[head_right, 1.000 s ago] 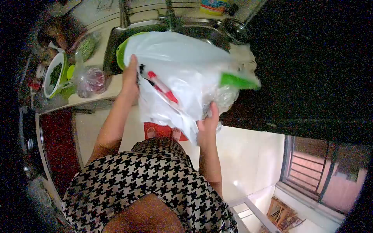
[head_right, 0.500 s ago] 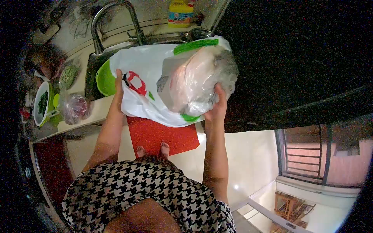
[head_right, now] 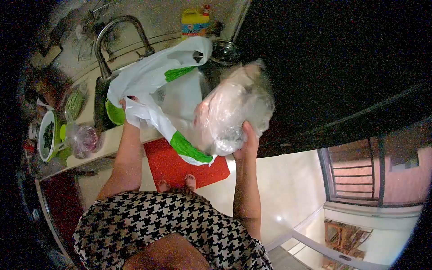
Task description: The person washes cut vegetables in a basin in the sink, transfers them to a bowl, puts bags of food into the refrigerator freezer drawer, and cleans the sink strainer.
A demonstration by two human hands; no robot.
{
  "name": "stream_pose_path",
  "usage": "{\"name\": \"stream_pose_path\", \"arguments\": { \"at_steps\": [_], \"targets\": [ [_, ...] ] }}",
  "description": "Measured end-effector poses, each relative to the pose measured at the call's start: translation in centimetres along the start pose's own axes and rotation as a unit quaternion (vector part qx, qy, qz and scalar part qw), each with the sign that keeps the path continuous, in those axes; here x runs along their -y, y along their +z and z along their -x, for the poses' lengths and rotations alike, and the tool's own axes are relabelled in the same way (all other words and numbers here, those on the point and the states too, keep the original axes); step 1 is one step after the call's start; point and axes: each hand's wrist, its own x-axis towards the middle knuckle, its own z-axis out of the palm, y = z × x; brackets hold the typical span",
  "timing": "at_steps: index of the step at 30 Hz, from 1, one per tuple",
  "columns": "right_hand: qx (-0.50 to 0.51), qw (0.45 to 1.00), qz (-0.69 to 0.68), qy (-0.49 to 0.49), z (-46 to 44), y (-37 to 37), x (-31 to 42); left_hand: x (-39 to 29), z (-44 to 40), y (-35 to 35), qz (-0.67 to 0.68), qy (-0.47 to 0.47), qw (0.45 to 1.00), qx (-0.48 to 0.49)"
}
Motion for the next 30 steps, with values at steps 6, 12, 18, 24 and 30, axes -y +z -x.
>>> {"name": "stream_pose_path", "arguments": {
  "at_steps": [6,12,18,24,30],
  "targets": [
    [-0.081,0.989,-0.025,-0.121,-2.0,1.7,3.2,4.0,-3.1,-3.5,0.006,-0.022,0.991,-0.130],
    [-0.090,0.982,-0.007,-0.164,-1.1,0.9,2.9,5.8,-7.3,-5.5,-0.022,-0.010,0.967,-0.254],
    [-0.092,0.988,0.062,-0.110,0.1,0.9,-1.0,5.8,-11.0,-1.4,-0.230,0.070,0.931,-0.275],
    [-0.047,0.995,0.086,-0.029,1.4,0.9,-4.1,1.5,-9.0,-0.5,-0.500,0.241,0.811,-0.187],
    [-0.003,0.983,0.146,0.115,0.6,7.3,-8.4,-4.8,10.4,4.4,-0.059,-0.197,0.897,0.392]
  ]
}}
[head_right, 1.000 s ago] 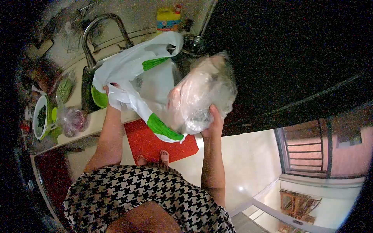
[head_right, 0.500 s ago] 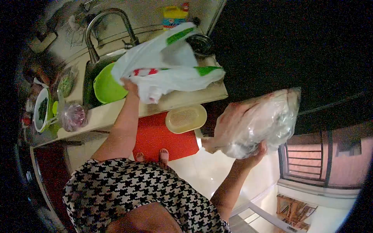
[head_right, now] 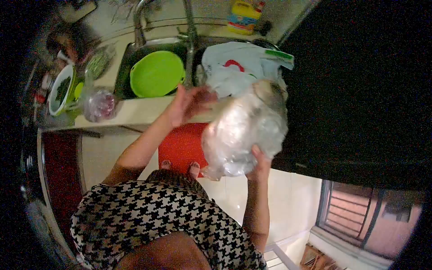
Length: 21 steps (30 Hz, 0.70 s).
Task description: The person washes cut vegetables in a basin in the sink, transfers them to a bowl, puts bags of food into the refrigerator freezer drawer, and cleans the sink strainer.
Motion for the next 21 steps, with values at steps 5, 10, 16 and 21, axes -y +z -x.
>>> {"name": "stream_pose_path", "arguments": {
  "at_steps": [5,10,16,21],
  "targets": [
    [0.135,0.980,0.047,0.140,-1.2,6.8,-3.8,0.2,8.4,1.4,0.066,-0.019,0.996,0.061],
    [0.293,0.920,0.196,0.171,-0.2,13.4,-6.9,-1.9,17.1,2.2,0.046,0.030,0.983,-0.175],
    [0.503,0.800,0.317,0.081,0.1,23.0,-11.2,-0.6,23.6,-4.0,0.171,0.196,0.951,-0.165],
    [0.590,0.718,0.370,0.029,2.7,28.0,-12.1,0.0,28.1,-7.7,0.203,0.316,0.913,-0.158]
  ]
}}
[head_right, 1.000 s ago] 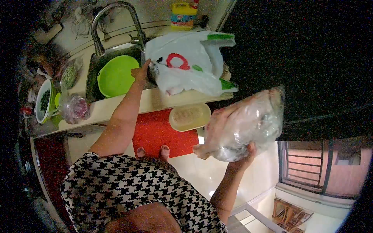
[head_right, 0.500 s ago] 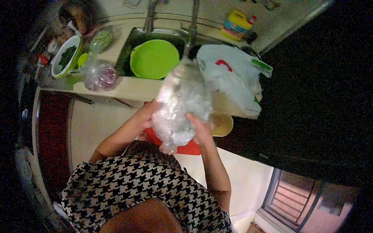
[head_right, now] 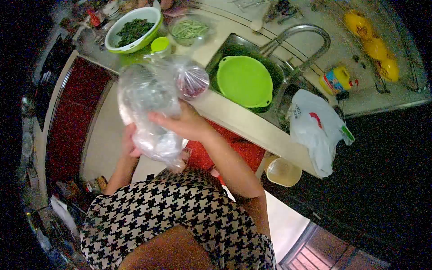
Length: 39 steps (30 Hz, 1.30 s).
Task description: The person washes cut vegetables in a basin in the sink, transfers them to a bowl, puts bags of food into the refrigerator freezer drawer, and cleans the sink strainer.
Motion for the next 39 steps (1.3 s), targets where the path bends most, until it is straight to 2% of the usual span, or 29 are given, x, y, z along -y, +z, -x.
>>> {"name": "stream_pose_path", "arguments": {
  "at_steps": [2,3,4,5,6,7,8,9,10,13,16,17,20,23,25,28,32,34,35,36,39],
  "targets": [
    [0.033,0.995,-0.006,-0.093,-1.3,0.3,-1.0,-1.9,1.1,-0.1,-0.036,0.073,0.996,-0.032],
    [0.004,0.997,-0.075,0.019,-1.9,-0.3,-1.1,-3.5,-0.2,-2.5,0.034,0.020,0.997,-0.063],
    [-0.015,0.995,-0.100,0.007,-1.5,-2.8,-1.8,-4.1,0.4,-2.9,0.032,0.044,0.994,-0.099],
    [-0.108,0.991,-0.050,0.056,-1.8,-4.6,-2.2,-5.1,0.8,-4.0,0.043,0.059,0.988,-0.133],
    [-0.185,0.978,0.090,0.028,-2.5,-6.5,-4.5,-6.6,1.6,-4.7,0.023,0.078,0.984,-0.158],
    [-0.276,0.925,0.256,0.057,-2.8,-7.6,-5.2,-7.6,2.4,-5.4,0.005,0.093,0.978,-0.185],
    [-0.278,0.899,0.332,0.070,-3.5,-8.6,-5.8,-8.5,3.0,-6.1,-0.014,0.106,0.972,-0.211],
    [-0.280,0.867,0.404,0.082,-4.2,-9.4,-6.3,-9.1,3.4,-7.3,-0.004,0.123,0.978,-0.167],
    [-0.301,0.800,0.491,0.166,-3.0,-10.4,-6.6,-8.8,1.0,-8.6,0.022,0.062,0.979,-0.194],
    [-0.325,0.691,0.620,0.182,-6.7,-10.5,-9.2,-8.7,1.2,-7.7,0.004,0.084,0.966,-0.245],
    [-0.331,0.669,0.648,0.153,-8.7,-10.2,-10.4,-7.6,1.4,-8.5,0.030,0.069,0.969,-0.234],
    [-0.330,0.626,0.694,0.129,-7.0,-10.9,-10.8,-7.0,0.5,-8.7,0.047,0.015,0.974,-0.221],
    [-0.287,0.623,0.699,0.202,-8.0,-12.6,-10.9,-6.8,0.5,-7.6,0.045,-0.018,0.972,-0.228],
    [-0.281,0.677,0.642,0.226,-8.4,-12.1,-7.7,-7.5,0.7,-7.6,0.040,-0.051,0.978,-0.199],
    [-0.300,0.681,0.608,0.275,-6.9,-12.8,-6.5,-7.6,-0.3,-7.6,0.048,-0.089,0.978,-0.182],
    [-0.321,0.725,0.569,0.219,-4.4,-13.0,-3.6,-7.7,-0.8,-7.0,0.021,-0.107,0.979,-0.174],
    [-0.355,0.808,0.437,0.174,3.3,-13.4,2.4,-6.2,-1.6,-6.7,-0.016,-0.138,0.978,-0.155],
    [-0.366,0.804,0.433,0.179,6.5,-11.8,5.9,-5.6,-1.9,-5.7,-0.005,-0.154,0.981,-0.115],
    [-0.379,0.808,0.425,0.151,8.4,-10.7,7.2,-5.3,-2.1,-5.1,0.001,-0.166,0.982,-0.091],
    [-0.394,0.811,0.415,0.122,10.5,-9.8,8.3,-4.9,-2.5,-3.6,-0.028,-0.165,0.982,-0.088],
    [-0.457,0.806,0.350,0.137,16.2,-7.4,11.7,-3.8,-2.3,0.8,-0.098,-0.149,0.981,-0.074]
  ]
}}
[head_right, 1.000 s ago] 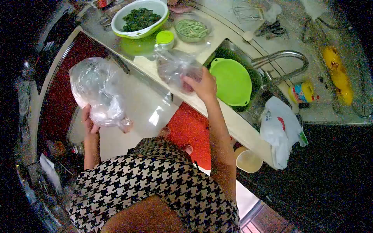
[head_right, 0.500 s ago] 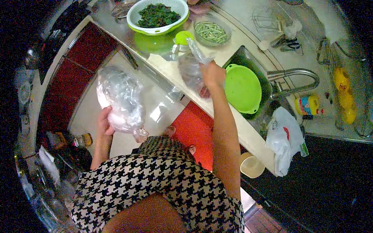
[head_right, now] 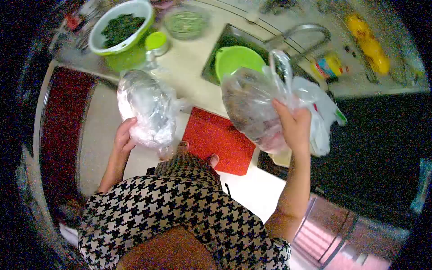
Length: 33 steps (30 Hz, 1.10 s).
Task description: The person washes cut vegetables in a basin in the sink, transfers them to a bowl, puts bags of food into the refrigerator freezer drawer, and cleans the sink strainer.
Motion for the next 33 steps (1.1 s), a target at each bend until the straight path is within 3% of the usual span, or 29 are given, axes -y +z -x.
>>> {"name": "stream_pose_path", "arguments": {
  "at_steps": [3,5,6,7,12,23,27,33],
  "targets": [
    [-0.080,0.989,-0.100,-0.070,2.7,-2.7,-2.7,1.6,0.2,1.2,-0.019,0.007,1.000,0.019],
    [-0.085,0.987,-0.136,0.005,5.2,-5.0,-4.1,2.9,0.0,3.0,-0.031,-0.011,0.999,0.039],
    [-0.022,0.982,-0.169,0.083,-1.4,-0.4,-13.2,5.5,-4.7,1.4,-0.063,-0.063,0.995,-0.053],
    [-0.030,0.981,-0.153,0.112,-1.4,-0.7,-15.2,6.7,-6.4,1.7,-0.073,-0.088,0.992,-0.053],
    [-0.020,0.974,-0.181,0.137,-1.2,-0.6,-22.4,12.2,-10.0,4.3,-0.107,-0.143,0.981,-0.079],
    [0.009,0.989,-0.053,0.141,-5.4,2.9,-16.4,21.1,-15.6,3.3,0.014,-0.273,0.961,0.027],
    [0.001,0.976,-0.108,0.191,-4.5,3.7,-14.6,20.6,-14.5,2.2,0.051,-0.293,0.954,0.037],
    [-0.074,0.975,-0.061,0.198,-4.0,1.6,-13.7,15.3,-17.2,1.8,0.024,-0.273,0.961,0.020]
  ]
}}
